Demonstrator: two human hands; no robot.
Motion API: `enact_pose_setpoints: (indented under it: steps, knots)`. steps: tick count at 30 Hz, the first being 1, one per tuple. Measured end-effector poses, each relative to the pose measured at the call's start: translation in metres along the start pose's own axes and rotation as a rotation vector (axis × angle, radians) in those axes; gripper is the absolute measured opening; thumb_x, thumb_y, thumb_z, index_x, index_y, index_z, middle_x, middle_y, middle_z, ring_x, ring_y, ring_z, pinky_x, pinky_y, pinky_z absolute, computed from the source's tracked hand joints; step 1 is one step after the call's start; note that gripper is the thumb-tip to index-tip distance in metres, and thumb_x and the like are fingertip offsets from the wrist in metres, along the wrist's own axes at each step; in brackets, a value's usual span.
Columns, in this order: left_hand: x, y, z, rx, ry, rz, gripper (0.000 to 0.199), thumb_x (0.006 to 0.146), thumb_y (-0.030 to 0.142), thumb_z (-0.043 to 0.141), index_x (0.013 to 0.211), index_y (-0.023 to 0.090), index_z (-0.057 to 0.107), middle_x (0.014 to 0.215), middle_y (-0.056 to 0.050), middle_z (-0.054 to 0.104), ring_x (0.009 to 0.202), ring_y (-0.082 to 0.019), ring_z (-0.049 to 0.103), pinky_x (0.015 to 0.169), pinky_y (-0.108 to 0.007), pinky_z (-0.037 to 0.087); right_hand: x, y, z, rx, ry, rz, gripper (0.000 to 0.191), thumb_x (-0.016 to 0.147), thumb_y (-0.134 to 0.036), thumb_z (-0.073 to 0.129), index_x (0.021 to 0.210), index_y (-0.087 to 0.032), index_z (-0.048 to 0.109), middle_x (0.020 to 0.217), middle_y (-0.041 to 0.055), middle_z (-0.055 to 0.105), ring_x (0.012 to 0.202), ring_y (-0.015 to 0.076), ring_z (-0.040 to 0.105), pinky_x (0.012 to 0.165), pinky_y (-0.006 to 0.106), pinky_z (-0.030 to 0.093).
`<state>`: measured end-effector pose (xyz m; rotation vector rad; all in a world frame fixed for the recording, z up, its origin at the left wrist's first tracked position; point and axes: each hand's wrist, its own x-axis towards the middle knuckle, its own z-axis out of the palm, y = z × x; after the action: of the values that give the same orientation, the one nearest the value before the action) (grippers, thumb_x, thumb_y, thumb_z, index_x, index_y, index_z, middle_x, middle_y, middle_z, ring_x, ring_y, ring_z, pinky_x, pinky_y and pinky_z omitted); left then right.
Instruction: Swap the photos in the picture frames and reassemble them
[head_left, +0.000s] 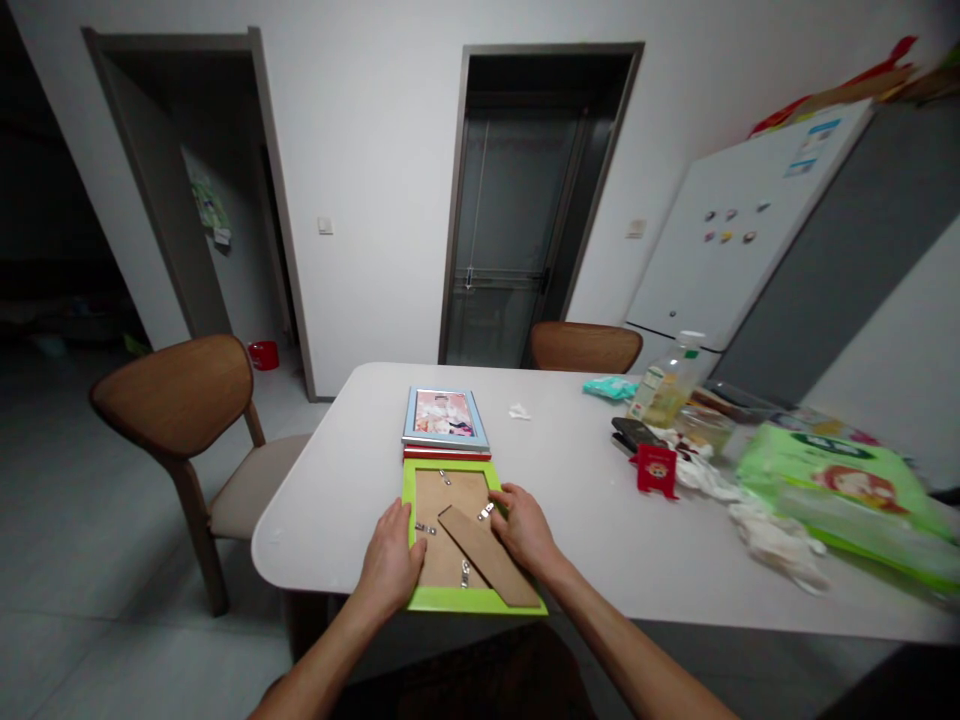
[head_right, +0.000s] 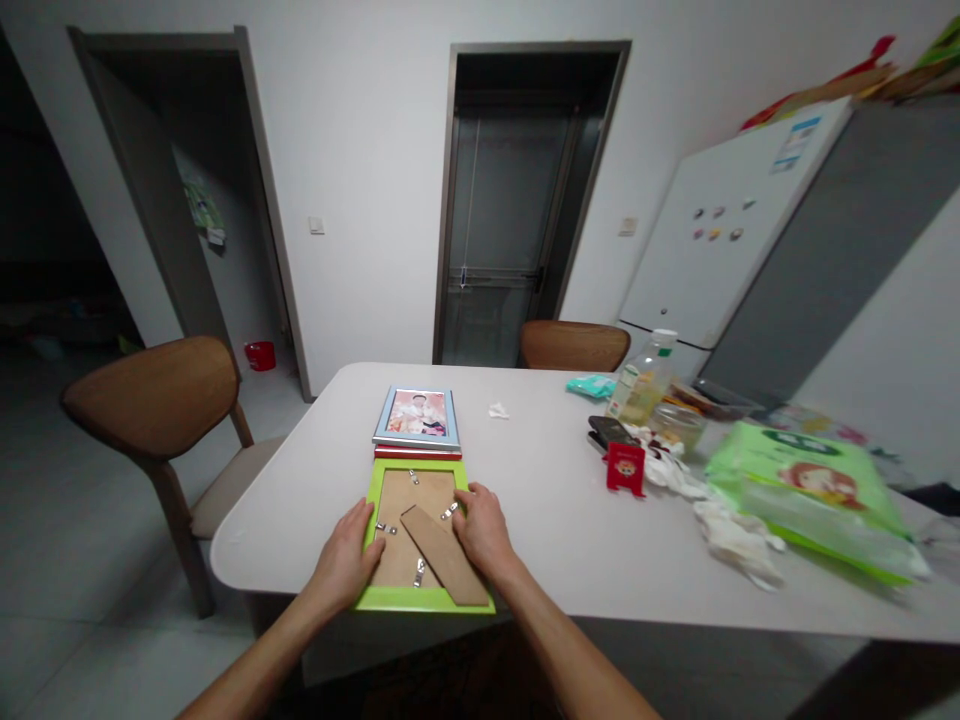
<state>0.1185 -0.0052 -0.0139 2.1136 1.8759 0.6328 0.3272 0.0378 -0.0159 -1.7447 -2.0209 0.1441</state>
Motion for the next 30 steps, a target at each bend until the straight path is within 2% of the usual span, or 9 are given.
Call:
enact_pose_setpoints:
  steps: [7, 11, 13, 16, 19, 24, 30]
  knots:
    - [-0.004, 0.006, -0.001, -0.010, 0.018, -0.015, 0.050, 0.073, 0.018, 0.039, 0.121, 0.002, 0.037, 0.128, -0.015, 0.038, 0.119, -0.020, 0.033, 0.101, -0.029, 0.022, -0.001, -0.004, -0.006, 0.006, 0.001, -0.017, 0.033, 0.072, -0.017, 0.043, 0.100, -0.013, 0.061, 0.106, 0.0127, 0.053, 0.097, 0.0193, 0.048, 0.087, 0.027, 0.033]
    - [-0.003, 0.003, 0.003, -0.005, 0.036, -0.012, 0.049, 0.073, 0.017, 0.038, 0.120, 0.002, 0.038, 0.127, -0.015, 0.039, 0.118, -0.020, 0.034, 0.101, -0.029, 0.023, -0.007, -0.033, -0.006, 0.054, 0.071, -0.105, 0.032, 0.074, -0.023, 0.047, 0.102, -0.014, 0.060, 0.115, 0.0128, 0.048, 0.104, 0.0217, 0.042, 0.090, 0.031, 0.030]
    - [-0.002, 0.002, 0.004, 0.000, 0.046, -0.005, 0.049, 0.073, 0.016, 0.038, 0.120, 0.002, 0.038, 0.127, -0.015, 0.039, 0.118, -0.020, 0.034, 0.101, -0.029, 0.023, -0.008, -0.053, -0.004, 0.092, 0.011, -0.206, 0.027, 0.074, -0.027, 0.048, 0.095, -0.017, 0.063, 0.110, 0.0106, 0.052, 0.101, 0.0208, 0.044, 0.088, 0.030, 0.031]
    - [-0.001, 0.001, 0.006, 0.004, 0.052, 0.007, 0.047, 0.074, 0.017, 0.037, 0.119, 0.001, 0.039, 0.127, -0.016, 0.040, 0.118, -0.020, 0.034, 0.100, -0.030, 0.024, -0.006, -0.077, 0.002, 0.076, -0.125, -0.300, 0.022, 0.075, -0.029, 0.048, 0.078, -0.018, 0.066, 0.087, 0.0074, 0.059, 0.086, 0.0177, 0.050, 0.077, 0.026, 0.034]
    - [-0.001, 0.001, 0.006, 0.001, 0.053, 0.016, 0.046, 0.075, 0.018, 0.036, 0.118, 0.001, 0.040, 0.126, -0.016, 0.040, 0.118, -0.020, 0.034, 0.100, -0.030, 0.024, -0.002, -0.088, 0.006, 0.017, -0.143, -0.292, 0.022, 0.074, -0.031, 0.049, 0.068, -0.018, 0.066, 0.074, 0.0054, 0.059, 0.077, 0.0163, 0.050, 0.072, 0.025, 0.034]
    - [-0.001, 0.000, 0.006, -0.007, 0.053, 0.018, 0.047, 0.074, 0.017, 0.036, 0.118, 0.002, 0.040, 0.126, -0.016, 0.040, 0.118, -0.019, 0.034, 0.100, -0.029, 0.023, -0.003, -0.089, 0.009, 0.035, -0.098, -0.243, 0.019, 0.074, -0.028, 0.050, 0.078, -0.020, 0.066, 0.081, 0.0045, 0.059, 0.082, 0.0156, 0.049, 0.076, 0.024, 0.032]
    - [-0.002, 0.001, 0.006, 0.002, 0.053, 0.006, 0.046, 0.074, 0.018, 0.035, 0.118, 0.006, 0.041, 0.127, -0.013, 0.041, 0.118, -0.018, 0.034, 0.100, -0.030, 0.024, -0.001, -0.093, 0.018, 0.000, -0.058, -0.183, 0.018, 0.074, -0.024, 0.048, 0.078, -0.017, 0.065, 0.082, 0.0068, 0.060, 0.081, 0.0176, 0.049, 0.076, 0.027, 0.033]
